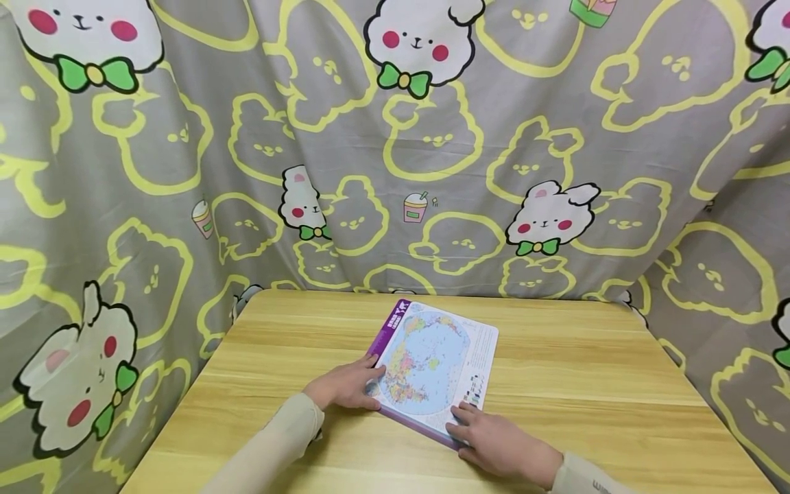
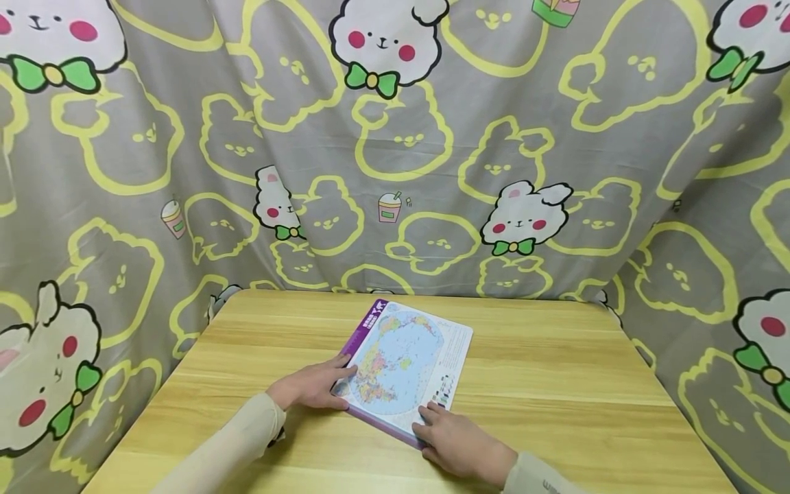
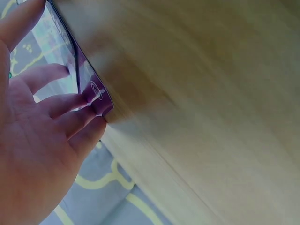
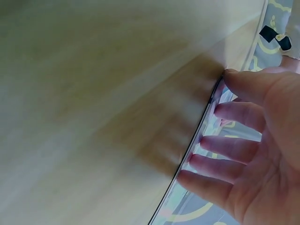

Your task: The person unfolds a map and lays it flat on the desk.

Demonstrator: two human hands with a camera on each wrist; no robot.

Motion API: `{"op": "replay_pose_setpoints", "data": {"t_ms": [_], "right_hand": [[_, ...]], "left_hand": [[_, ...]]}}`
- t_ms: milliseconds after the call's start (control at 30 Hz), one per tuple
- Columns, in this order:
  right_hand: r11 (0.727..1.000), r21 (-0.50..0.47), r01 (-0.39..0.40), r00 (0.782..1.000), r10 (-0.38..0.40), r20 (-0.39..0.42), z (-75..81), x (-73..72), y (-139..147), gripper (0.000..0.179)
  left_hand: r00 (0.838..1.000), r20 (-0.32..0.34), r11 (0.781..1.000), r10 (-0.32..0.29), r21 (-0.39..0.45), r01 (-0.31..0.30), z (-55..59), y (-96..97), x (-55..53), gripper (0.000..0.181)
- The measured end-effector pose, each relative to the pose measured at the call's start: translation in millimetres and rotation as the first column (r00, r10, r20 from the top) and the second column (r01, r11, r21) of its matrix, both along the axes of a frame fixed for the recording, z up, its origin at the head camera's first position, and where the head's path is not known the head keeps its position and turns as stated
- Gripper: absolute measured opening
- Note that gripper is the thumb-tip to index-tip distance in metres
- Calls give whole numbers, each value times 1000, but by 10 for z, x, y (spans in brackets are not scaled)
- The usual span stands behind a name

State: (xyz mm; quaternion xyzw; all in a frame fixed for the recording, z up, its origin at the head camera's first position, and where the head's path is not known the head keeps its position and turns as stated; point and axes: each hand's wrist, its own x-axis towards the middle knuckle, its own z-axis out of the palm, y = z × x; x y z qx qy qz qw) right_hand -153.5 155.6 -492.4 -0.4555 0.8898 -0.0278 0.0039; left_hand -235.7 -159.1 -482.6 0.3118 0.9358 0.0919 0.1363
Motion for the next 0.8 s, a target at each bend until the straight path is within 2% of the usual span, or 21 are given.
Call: {"op": "replay_pose_setpoints", "data": {"t_ms": [200,467,800], "right_hand": [[1000,3,27,999,-27,18,5,6,-14,37],[1000,3,8,1000,-8,9,12,-5,-10,37],[1000,1,-13,1000,13,-6,29,-52,13,35]], "left_hand": [[1000,7,1000,7,-7,-7,23,15,7,77],[1000,10,1000,16,-21,-16,24,11,14,77],[1000,-18,999,1,-35,-1,36,3,53,75]]}}
